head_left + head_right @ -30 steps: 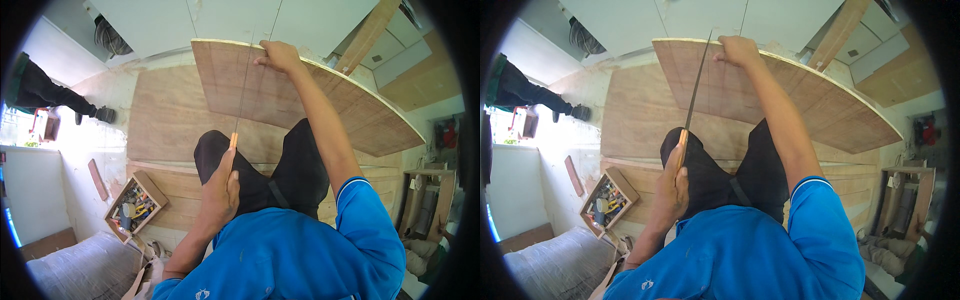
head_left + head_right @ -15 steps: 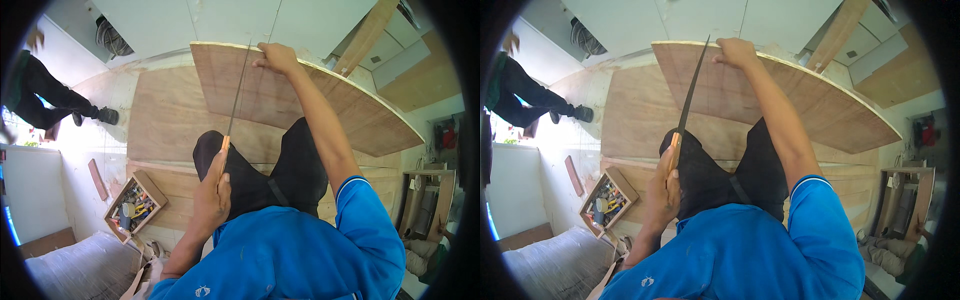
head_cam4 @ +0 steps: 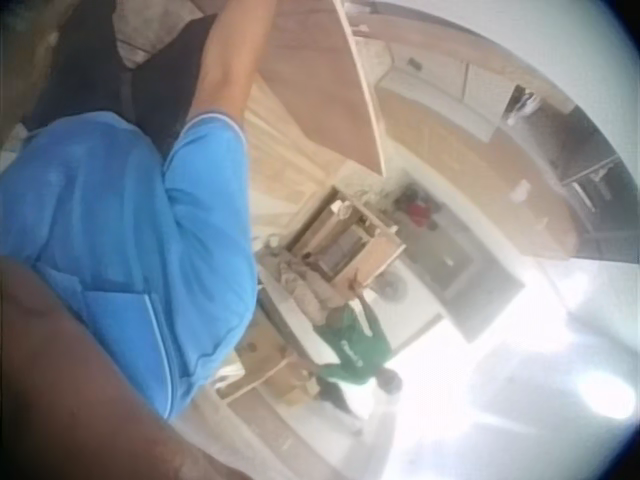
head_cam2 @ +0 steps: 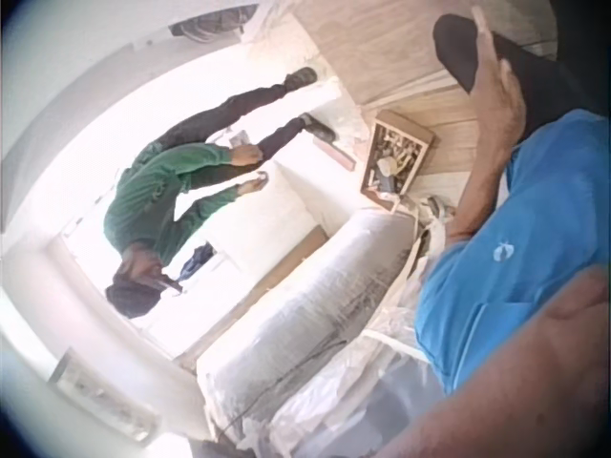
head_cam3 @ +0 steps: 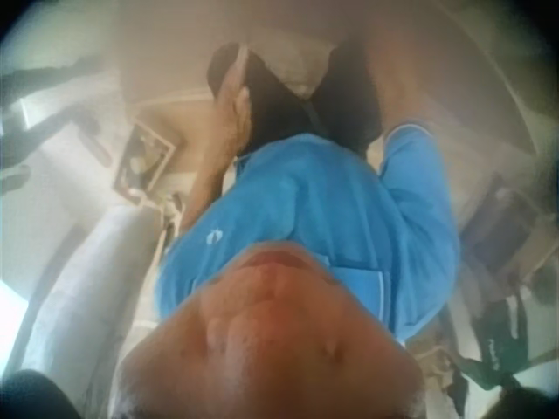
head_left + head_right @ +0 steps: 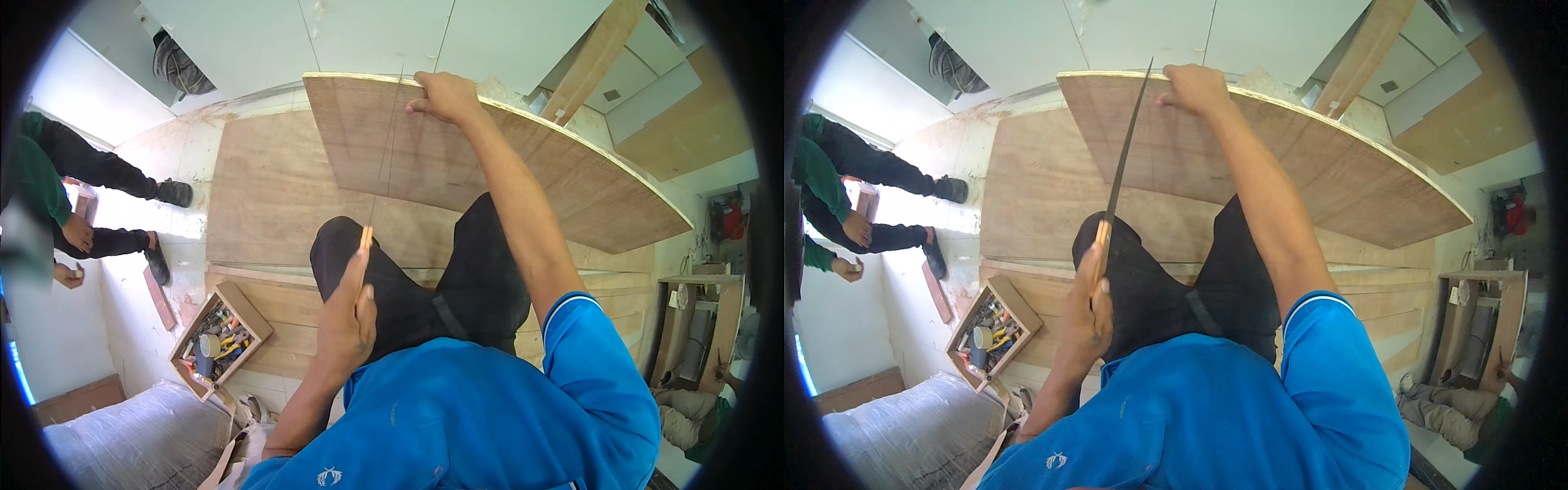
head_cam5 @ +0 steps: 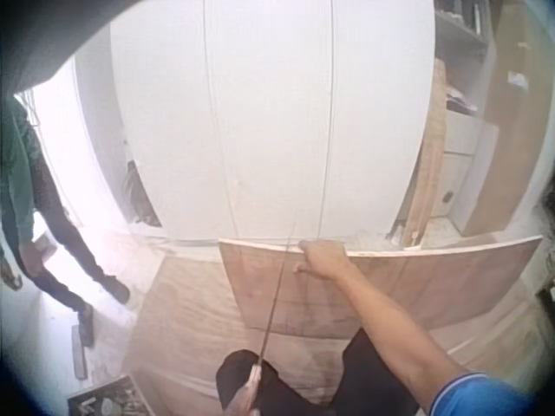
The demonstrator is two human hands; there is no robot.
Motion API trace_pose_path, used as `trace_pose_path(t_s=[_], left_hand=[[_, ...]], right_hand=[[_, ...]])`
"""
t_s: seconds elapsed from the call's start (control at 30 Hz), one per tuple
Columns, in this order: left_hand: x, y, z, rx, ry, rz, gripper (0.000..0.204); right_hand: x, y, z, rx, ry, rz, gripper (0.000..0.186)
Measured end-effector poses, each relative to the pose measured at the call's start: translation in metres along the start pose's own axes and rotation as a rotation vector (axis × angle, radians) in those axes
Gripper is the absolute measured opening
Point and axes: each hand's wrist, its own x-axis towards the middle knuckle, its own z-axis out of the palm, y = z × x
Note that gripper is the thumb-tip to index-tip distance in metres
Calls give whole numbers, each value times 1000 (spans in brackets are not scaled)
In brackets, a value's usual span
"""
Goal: The person measures a large wooden board with a tape measure and marks it with a pencil. They then use a hand saw to cut the board along the marked line.
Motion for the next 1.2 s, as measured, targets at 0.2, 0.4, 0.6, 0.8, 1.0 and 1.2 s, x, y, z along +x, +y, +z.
trace_pose_path(t_s=[0.2, 0.4, 0.6, 0.8, 1.0, 1.2], left_hand=[[170, -27, 48, -128, 104, 5, 52], [163, -29, 57, -321, 140, -1, 49], [37, 1, 24, -115, 60, -118, 45], [10, 10, 18, -44, 89, -80, 45], [169, -8, 42, -39, 103, -170, 44], [-35, 5, 11, -91, 66, -98, 47]], right_hand=[[2, -19, -6, 21, -59, 43, 54], [-2, -8, -6, 6, -15, 33, 56], [4, -1, 6, -18, -30, 11, 57], [-4, 0, -3, -7, -36, 57, 58], [5, -17, -6, 19, -25, -30, 56], [-4, -4, 0, 8, -16, 7, 55]])
